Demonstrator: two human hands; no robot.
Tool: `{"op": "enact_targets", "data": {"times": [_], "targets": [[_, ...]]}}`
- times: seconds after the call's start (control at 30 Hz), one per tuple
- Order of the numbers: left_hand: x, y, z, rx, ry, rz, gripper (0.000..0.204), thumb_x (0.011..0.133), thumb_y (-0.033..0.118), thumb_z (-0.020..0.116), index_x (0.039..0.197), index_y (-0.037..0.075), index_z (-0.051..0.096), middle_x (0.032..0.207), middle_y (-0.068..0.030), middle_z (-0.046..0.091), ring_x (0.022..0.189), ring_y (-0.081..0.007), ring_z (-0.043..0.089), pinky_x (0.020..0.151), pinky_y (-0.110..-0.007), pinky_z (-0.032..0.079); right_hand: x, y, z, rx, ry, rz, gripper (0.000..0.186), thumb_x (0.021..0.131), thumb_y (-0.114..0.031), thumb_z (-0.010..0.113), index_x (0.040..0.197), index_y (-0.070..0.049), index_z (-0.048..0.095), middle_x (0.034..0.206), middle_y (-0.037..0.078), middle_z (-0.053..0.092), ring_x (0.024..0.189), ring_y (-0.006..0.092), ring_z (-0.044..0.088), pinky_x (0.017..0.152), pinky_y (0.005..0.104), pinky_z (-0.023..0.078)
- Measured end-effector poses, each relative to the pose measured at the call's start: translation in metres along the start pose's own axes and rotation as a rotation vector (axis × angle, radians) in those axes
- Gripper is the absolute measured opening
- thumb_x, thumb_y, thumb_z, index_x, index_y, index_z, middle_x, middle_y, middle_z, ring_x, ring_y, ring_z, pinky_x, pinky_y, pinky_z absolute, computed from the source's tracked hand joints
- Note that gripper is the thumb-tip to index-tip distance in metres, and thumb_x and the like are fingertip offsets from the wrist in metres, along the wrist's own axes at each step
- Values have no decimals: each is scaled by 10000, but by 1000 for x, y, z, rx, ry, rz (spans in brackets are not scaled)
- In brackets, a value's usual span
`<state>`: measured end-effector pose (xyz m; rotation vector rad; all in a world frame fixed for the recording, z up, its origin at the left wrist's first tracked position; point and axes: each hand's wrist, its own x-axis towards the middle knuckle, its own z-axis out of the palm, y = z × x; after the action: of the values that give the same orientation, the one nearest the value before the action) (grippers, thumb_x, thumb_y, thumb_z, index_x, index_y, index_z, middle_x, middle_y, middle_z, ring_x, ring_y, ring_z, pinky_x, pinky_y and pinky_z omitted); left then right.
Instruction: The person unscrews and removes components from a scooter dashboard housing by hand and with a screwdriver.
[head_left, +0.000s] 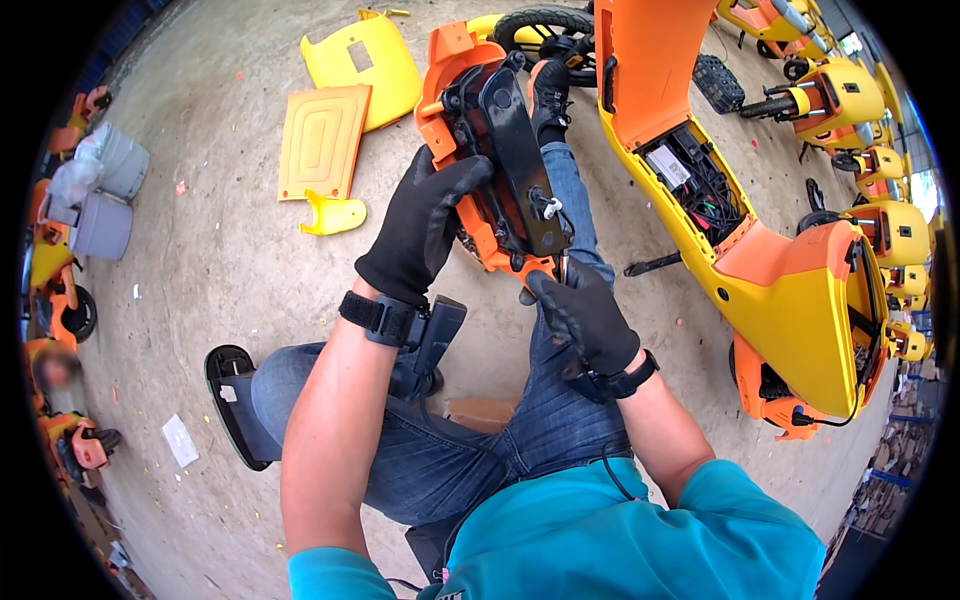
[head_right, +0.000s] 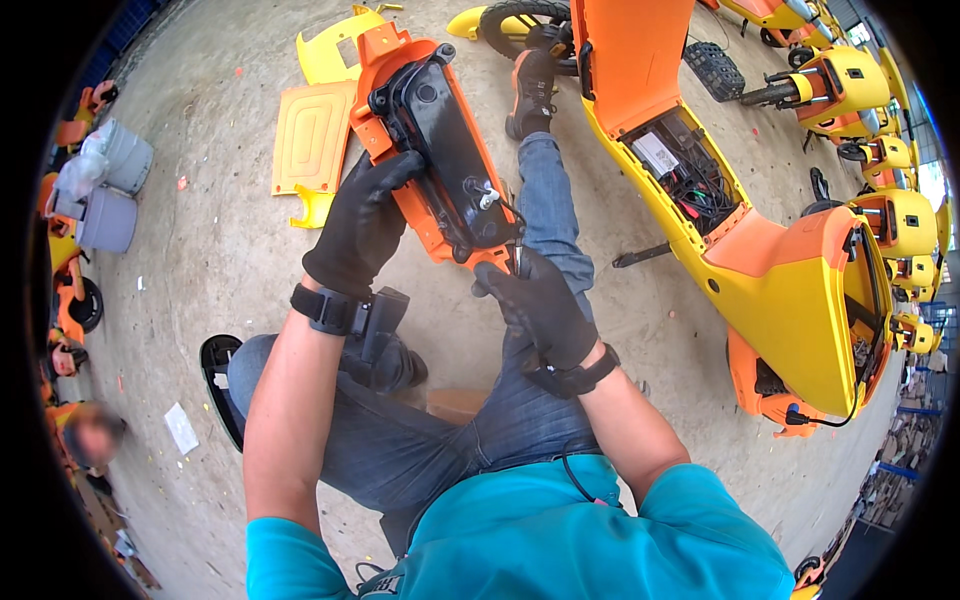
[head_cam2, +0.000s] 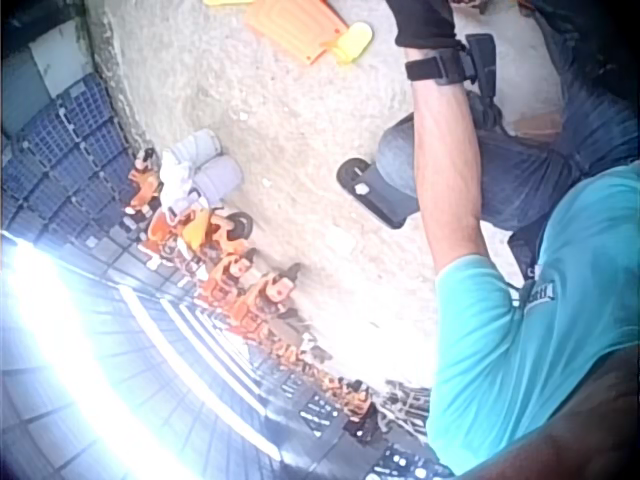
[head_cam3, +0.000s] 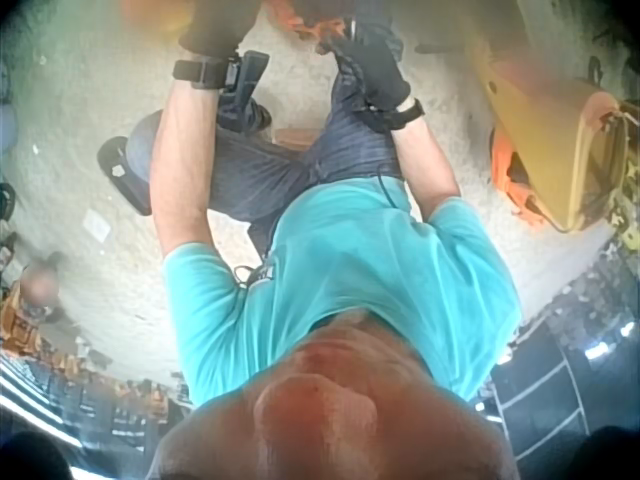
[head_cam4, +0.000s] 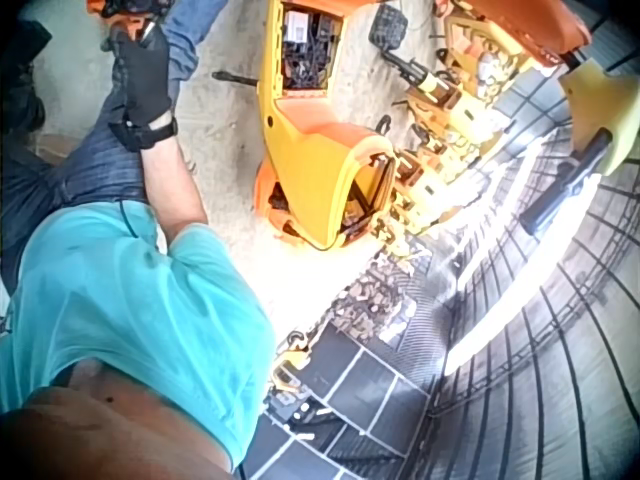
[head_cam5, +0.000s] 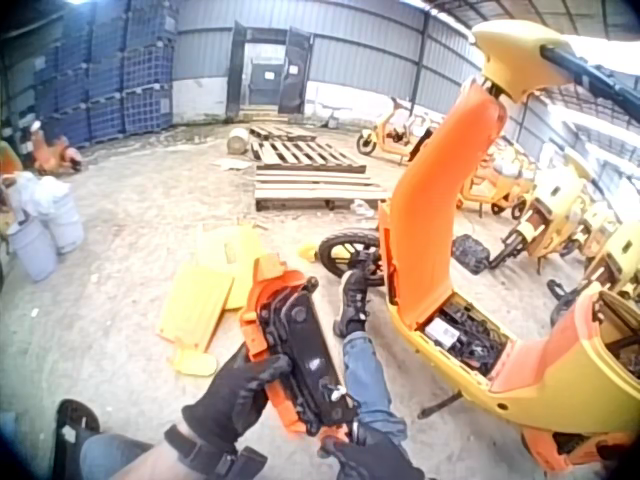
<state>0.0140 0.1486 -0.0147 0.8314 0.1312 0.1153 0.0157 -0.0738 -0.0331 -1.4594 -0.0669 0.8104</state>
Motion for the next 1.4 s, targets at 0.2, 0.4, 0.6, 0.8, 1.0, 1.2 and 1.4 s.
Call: {"op": "enact_targets", "data": {"times": [0.2,0.4,0.6,0.8,1.0,1.2,1.4], "targets": [[0,-8,-16,-8,-12,71,266,983,138,538,1223,35,589,1158,-57,641,1104,-169,604,987,-340,483,-4,-8,6,-40,-30,14,260,884,-191,705,1089,-51,625,663,-59,512,501,17,408,454,199,314],[3,-19,-31,-2,7,143,277,1049,208,445,1218,25,566,1229,-74,599,1152,-171,568,1041,-346,450,-4,-7,3,5,-120,-6,351,880,-163,705,1194,-57,592,767,-32,571,548,14,447,465,186,337],[7,-23,-39,-10,57,172,299,1072,205,391,1225,8,556,1256,-83,590,1158,-175,565,1046,-337,452,-1,-2,-5,11,-177,14,325,903,-183,687,1178,-31,602,721,-43,562,521,-1,425,453,170,325],[8,-25,-44,61,29,197,335,1072,251,416,1276,12,533,1293,-74,564,1192,-176,549,1062,-338,442,-6,-4,-2,46,-157,51,355,945,-244,648,1227,-40,578,753,-10,627,496,-4,400,428,165,300],[6,-20,-35,-121,4,106,375,1043,286,499,1313,27,523,1320,-45,543,1221,-178,543,1070,-357,451,-5,2,-5,30,-165,39,376,955,-292,630,1247,-62,575,840,22,672,518,-6,404,446,165,308],[2,-9,-13,-39,110,93,438,1030,316,534,1371,44,497,1290,-42,580,1172,-154,579,1004,-322,503,-6,-4,-1,4,-176,19,400,951,-322,628,1252,-63,580,832,19,664,521,-1,398,454,168,308],[-5,1,3,34,144,98,480,1018,361,558,1376,48,491,1238,-44,612,1059,-134,636,909,-282,551,-8,-10,0,-32,-200,46,447,956,-304,621,1322,-59,545,873,11,639,571,-10,382,507,156,297]]}}
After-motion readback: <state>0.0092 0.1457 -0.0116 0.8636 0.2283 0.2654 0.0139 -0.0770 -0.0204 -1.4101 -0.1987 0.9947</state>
